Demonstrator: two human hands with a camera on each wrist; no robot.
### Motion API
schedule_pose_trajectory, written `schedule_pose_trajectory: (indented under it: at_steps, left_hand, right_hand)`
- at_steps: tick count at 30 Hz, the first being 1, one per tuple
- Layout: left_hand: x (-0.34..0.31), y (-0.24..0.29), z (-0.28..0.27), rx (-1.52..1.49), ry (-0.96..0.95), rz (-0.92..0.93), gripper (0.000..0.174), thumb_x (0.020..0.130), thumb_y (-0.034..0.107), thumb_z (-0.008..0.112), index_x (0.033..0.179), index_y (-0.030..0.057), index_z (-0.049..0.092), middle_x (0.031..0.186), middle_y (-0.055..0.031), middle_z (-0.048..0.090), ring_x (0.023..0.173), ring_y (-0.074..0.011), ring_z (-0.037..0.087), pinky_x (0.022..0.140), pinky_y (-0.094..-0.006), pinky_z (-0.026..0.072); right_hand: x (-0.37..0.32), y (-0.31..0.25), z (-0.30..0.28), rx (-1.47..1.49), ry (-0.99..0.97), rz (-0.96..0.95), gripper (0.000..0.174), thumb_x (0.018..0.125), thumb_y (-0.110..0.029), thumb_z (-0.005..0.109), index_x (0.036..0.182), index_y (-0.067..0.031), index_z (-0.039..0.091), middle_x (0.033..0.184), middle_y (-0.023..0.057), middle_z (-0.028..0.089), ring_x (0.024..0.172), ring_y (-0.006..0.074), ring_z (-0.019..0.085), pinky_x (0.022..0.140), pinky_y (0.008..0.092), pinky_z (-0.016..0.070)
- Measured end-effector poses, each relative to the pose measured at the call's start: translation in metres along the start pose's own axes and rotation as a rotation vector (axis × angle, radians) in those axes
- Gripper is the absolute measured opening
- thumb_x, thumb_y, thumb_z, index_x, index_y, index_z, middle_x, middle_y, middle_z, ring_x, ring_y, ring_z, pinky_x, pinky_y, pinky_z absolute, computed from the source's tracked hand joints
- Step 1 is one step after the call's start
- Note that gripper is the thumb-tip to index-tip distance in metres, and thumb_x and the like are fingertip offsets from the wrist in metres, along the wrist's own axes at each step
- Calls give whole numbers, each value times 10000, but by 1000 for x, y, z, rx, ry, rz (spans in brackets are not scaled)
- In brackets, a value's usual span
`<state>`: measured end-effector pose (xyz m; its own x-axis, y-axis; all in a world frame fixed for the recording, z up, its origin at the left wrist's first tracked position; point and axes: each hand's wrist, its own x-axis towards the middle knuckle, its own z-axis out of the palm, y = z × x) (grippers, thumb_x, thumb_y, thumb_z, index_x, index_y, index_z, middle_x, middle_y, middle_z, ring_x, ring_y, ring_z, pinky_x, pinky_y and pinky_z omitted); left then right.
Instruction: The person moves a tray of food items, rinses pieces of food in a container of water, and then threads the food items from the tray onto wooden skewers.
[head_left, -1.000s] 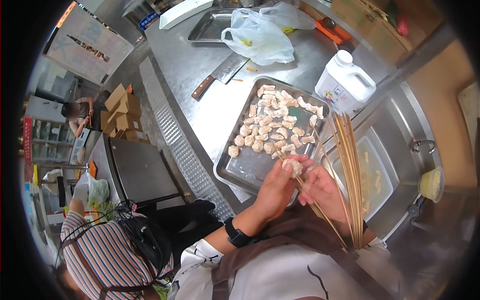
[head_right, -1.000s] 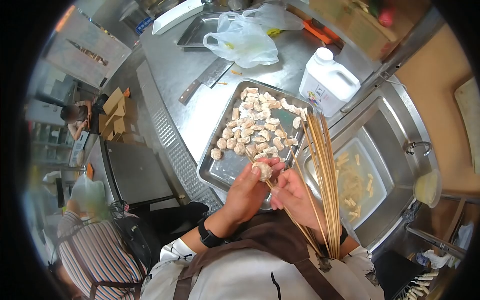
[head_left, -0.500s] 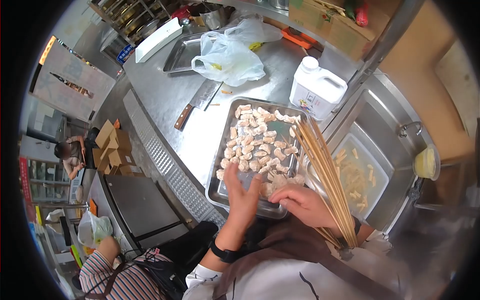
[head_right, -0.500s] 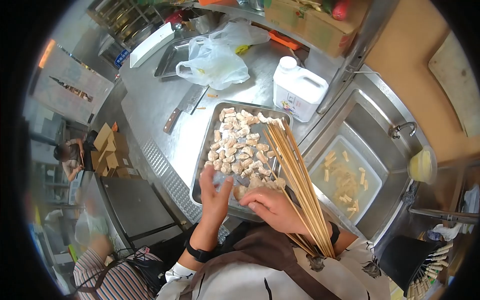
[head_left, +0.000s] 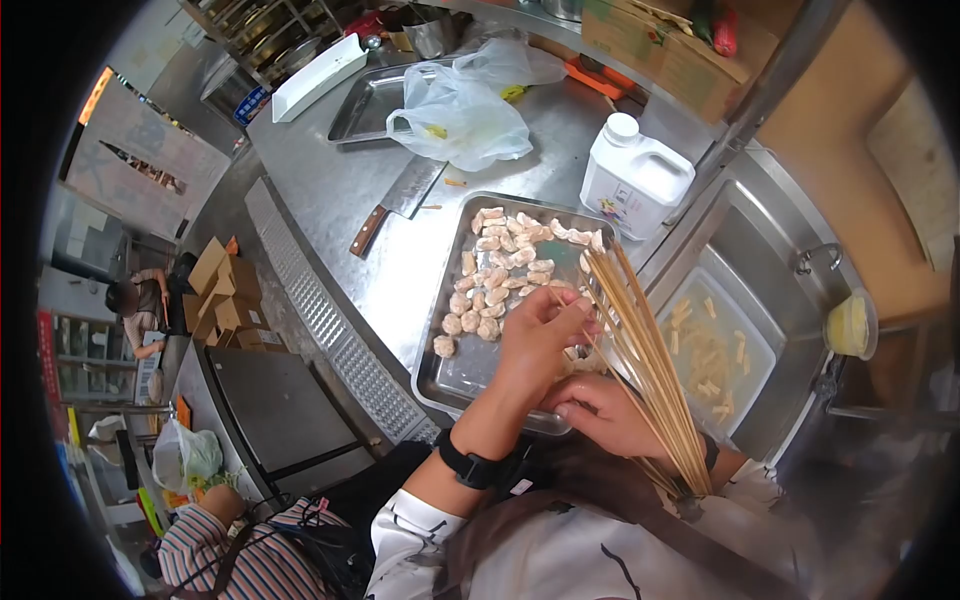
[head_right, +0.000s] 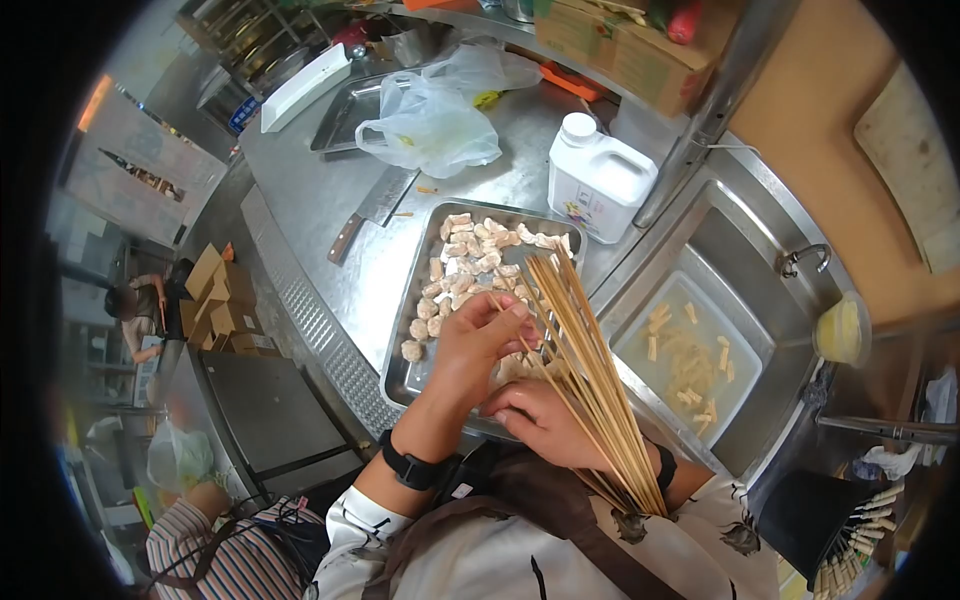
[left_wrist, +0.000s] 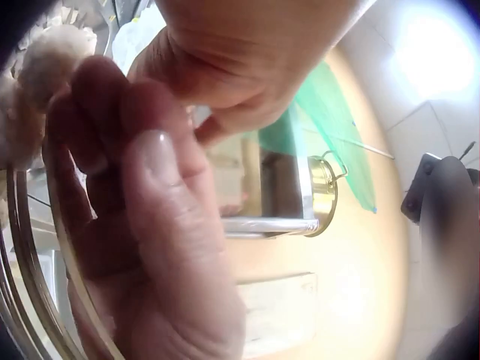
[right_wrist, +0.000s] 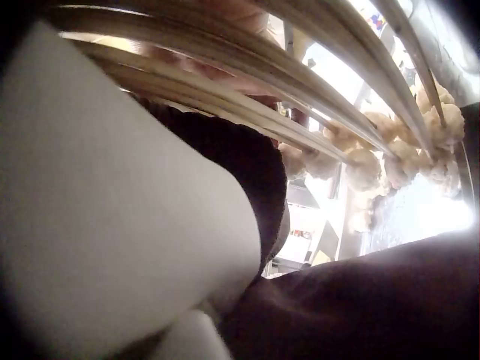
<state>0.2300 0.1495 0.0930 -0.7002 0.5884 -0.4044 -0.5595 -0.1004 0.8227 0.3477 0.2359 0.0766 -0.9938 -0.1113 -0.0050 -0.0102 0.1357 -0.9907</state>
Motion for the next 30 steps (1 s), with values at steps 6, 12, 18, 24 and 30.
schedule_pose_trajectory:
  at_steps: [6, 12, 18, 24, 30]
  left_hand:
    - [-25, 10, -12, -201, -17, -5, 126, 871, 88, 572, 961, 16, 521, 874, -73, 587, 810, -169, 611, 717, -274, 505]
    - [-46, 11, -25, -79, 73, 79, 236, 870, 65, 574, 1084, -17, 518, 887, -86, 620, 821, -180, 637, 727, -281, 524]
    - [-50, 9, -32, -69, 120, 22, 289, 865, 76, 587, 1123, -36, 518, 966, -132, 645, 852, -203, 655, 720, -284, 537]
    - [-54, 13, -30, -149, 149, -27, 313, 851, 83, 616, 1111, -58, 514, 960, -140, 645, 860, -202, 655, 713, -252, 539]
    - [-47, 3, -35, -68, 111, 19, 302, 875, 128, 590, 1110, -50, 524, 975, -136, 645, 862, -202, 652, 735, -287, 534]
  right_hand:
    - [1, -16, -8, 91, -21, 196, 193, 909, -57, 446, 1060, -10, 556, 1023, 113, 581, 973, 180, 570, 851, 328, 448]
    - [0, -11, -8, 687, 252, 336, 249, 961, -132, 389, 1163, -20, 481, 881, 89, 614, 821, 145, 573, 757, 278, 462]
    - [-5, -17, -13, 458, 146, 371, 130, 920, -147, 514, 908, -29, 566, 662, -19, 531, 574, 34, 468, 507, 183, 365]
    - [-8, -12, -17, 341, 87, 269, 92, 901, -118, 537, 871, -34, 559, 646, -32, 516, 554, 22, 448, 492, 177, 349]
    - [-2, -39, -7, 497, 182, 292, 284, 896, -47, 486, 1177, -37, 523, 655, -7, 517, 587, 45, 472, 533, 178, 360]
